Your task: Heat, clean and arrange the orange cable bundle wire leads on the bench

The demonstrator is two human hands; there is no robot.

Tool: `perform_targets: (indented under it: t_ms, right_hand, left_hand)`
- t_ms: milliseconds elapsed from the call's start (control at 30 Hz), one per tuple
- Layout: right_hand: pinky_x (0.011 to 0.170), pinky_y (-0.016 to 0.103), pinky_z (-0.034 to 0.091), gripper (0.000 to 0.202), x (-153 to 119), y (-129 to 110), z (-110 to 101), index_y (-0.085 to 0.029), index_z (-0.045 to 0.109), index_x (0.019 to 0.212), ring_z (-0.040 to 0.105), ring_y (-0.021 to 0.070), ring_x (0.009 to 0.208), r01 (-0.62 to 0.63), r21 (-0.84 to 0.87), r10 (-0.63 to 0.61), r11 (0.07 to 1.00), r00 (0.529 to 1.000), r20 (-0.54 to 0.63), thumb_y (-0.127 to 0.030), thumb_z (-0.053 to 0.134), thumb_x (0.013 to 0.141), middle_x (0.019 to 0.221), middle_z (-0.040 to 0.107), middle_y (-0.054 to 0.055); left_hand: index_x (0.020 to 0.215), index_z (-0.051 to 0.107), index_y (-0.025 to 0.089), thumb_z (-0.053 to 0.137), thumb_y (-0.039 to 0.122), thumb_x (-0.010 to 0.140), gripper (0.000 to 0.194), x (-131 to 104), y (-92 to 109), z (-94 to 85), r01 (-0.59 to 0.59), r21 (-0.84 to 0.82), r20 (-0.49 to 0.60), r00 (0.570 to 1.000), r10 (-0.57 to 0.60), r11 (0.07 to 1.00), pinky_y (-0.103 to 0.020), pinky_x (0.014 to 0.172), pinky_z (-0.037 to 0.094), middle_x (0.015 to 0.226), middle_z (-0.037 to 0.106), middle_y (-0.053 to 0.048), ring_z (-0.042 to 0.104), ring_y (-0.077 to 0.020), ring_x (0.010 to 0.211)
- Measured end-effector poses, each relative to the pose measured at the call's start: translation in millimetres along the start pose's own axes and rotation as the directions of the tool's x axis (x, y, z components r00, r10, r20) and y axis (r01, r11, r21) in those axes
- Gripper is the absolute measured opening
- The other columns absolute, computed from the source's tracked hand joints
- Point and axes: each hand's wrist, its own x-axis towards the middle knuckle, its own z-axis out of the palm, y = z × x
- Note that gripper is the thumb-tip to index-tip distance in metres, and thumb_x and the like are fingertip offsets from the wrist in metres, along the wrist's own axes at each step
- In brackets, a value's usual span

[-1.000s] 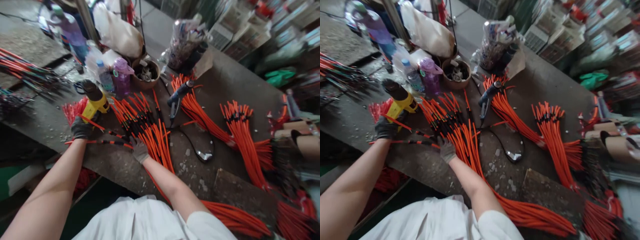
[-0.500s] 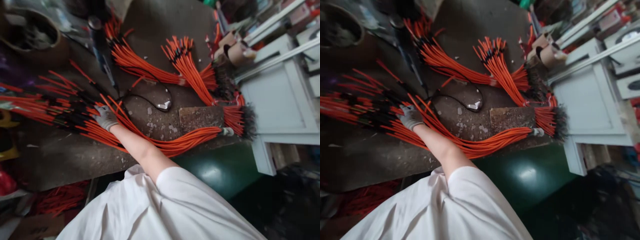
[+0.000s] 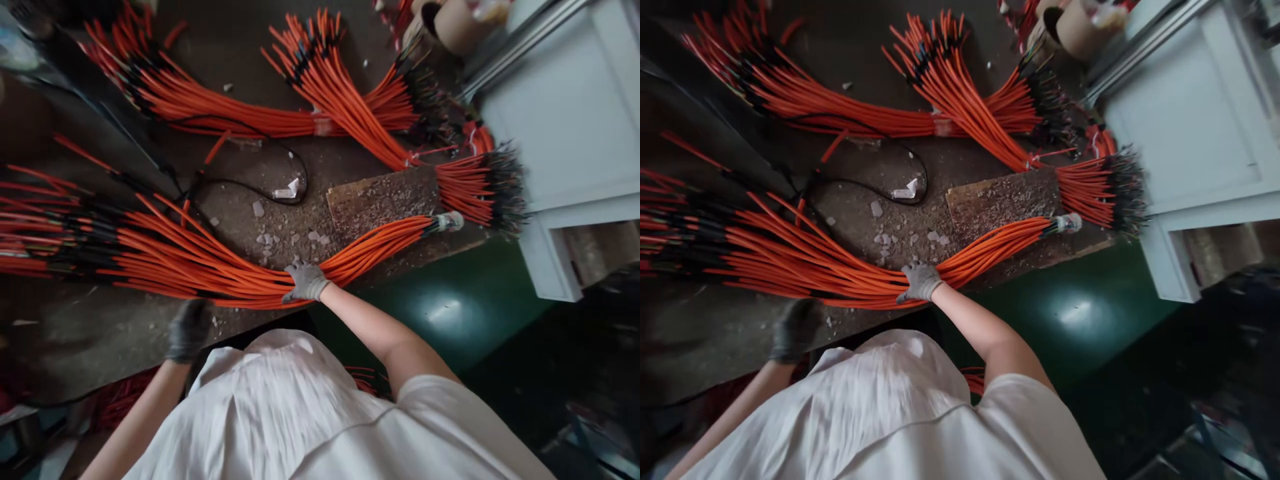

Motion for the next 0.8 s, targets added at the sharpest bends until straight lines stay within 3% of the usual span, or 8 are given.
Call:
perform_targets:
  t_ms: [133, 267, 433, 533, 567, 633, 667, 800]
  right_hand:
    - [0.087, 0.034, 0.048, 0.073, 20.2, -7.7, -17.0, -0.02, 0.064, 0.118, 0.064, 0.0283, 0.107, 0.047, 0.111, -0.059, 0.993, 0.992, 0.111, -0.074, 0.066, 0.068, 0.116, 0.07, 0.011]
    - [0.078, 0.03, 0.047, 0.053, 11.3, -17.9, -36.7, -0.02, 0.069, 0.105, 0.068, 0.0245, 0.099, 0.068, 0.049, -0.07, 0.996, 0.997, 0.039, -0.066, 0.05, 0.086, 0.107, 0.073, 0.01]
    - [0.074, 0.031, 0.045, 0.054, -46.6, -20.0, -102.3, -0.018, 0.067, 0.102, 0.07, 0.0252, 0.094, 0.042, -0.059, -0.051, 0.997, 0.985, -0.163, -0.059, 0.034, 0.096, 0.099, 0.074, 0.012]
    - [0.068, 0.027, 0.044, 0.051, -95.3, -14.8, -130.6, -0.02, 0.067, 0.09, 0.07, 0.0227, 0.083, 0.074, 0.017, -0.064, 0.997, 0.938, -0.34, -0.065, 0.042, 0.09, 0.087, 0.074, 0.009]
    - [0.065, 0.027, 0.044, 0.052, -108.2, -14.3, -130.3, -0.02, 0.067, 0.085, 0.07, 0.0224, 0.076, 0.082, 0.03, -0.067, 0.996, 0.937, -0.342, -0.068, 0.046, 0.086, 0.079, 0.073, 0.008]
    - [0.064, 0.028, 0.045, 0.051, -123.5, -17.6, -113.3, -0.02, 0.067, 0.081, 0.07, 0.0236, 0.073, 0.044, 0.041, -0.03, 0.998, 0.956, -0.291, -0.069, 0.052, 0.082, 0.074, 0.072, 0.008]
    - [0.067, 0.028, 0.047, 0.047, -124.9, -21.3, -98.6, -0.02, 0.068, 0.086, 0.071, 0.0245, 0.077, 0.008, 0.051, 0.005, 0.999, 0.969, -0.247, -0.064, 0.053, 0.083, 0.079, 0.074, 0.009]
    - [0.082, 0.033, 0.051, 0.036, -95.0, -46.8, -43.7, -0.02, 0.068, 0.108, 0.071, 0.0283, 0.097, -0.138, 0.05, 0.144, 0.989, 0.978, -0.151, -0.04, 0.062, 0.079, 0.102, 0.075, 0.012]
  left_hand:
    - [0.07, 0.062, 0.02, 0.065, 0.041, 0.069, 0.021, 0.5, 34.9, 62.3, 0.031, -0.104, 0.266, 0.964, -0.003, 0.994, -0.024, 0.054, 0.039, 0.056, 0.055, 0.001, 0.046, -0.0127, 0.053]
    - [0.059, 0.061, 0.019, 0.075, 0.045, 0.063, 0.03, 1.3, 61.0, 69.6, 0.129, -0.272, 0.463, 0.886, 0.012, 0.954, -0.026, 0.056, 0.04, 0.056, 0.055, -0.002, 0.045, -0.0125, 0.054]
    - [0.082, 0.071, 0.014, 0.056, 0.08, 0.068, 0.069, -3.6, 76.5, 50.0, 0.321, -0.536, 0.611, 0.785, 0.097, 0.781, -0.038, 0.061, 0.051, 0.07, 0.066, -0.013, 0.063, -0.0232, 0.064]
    - [0.097, 0.068, 0.016, 0.061, 0.087, 0.055, 0.082, 42.7, 100.1, 31.2, 0.438, -0.817, 0.509, 0.853, 0.112, 0.375, -0.04, 0.07, 0.055, 0.088, 0.071, -0.013, 0.068, -0.0266, 0.079]
    - [0.091, 0.067, 0.016, 0.066, 0.084, 0.052, 0.079, 66.9, 111.5, 21.2, 0.404, -0.893, 0.42, 0.906, 0.043, 0.199, -0.038, 0.066, 0.056, 0.082, 0.071, -0.011, 0.068, -0.025, 0.073]
    - [0.089, 0.064, 0.018, 0.061, 0.079, 0.065, 0.065, 114.2, 137.5, -3.3, 0.296, -0.948, 0.298, 0.955, -0.002, 0.113, -0.03, 0.061, 0.056, 0.075, 0.07, -0.005, 0.067, -0.0182, 0.065]
    - [0.085, 0.062, 0.018, 0.063, 0.07, 0.072, 0.054, 131.7, 150.4, -16.7, 0.223, -0.972, 0.212, 0.968, -0.135, 0.077, -0.026, 0.053, 0.054, 0.064, 0.065, -0.002, 0.063, -0.0148, 0.054]
    - [0.081, 0.058, 0.015, 0.073, 0.029, 0.075, 0.022, 133.6, 179.8, -72.3, 0.139, -0.986, 0.123, 0.98, -0.159, 0.092, -0.017, 0.035, 0.039, 0.05, 0.052, 0.006, 0.043, -0.0053, 0.032]
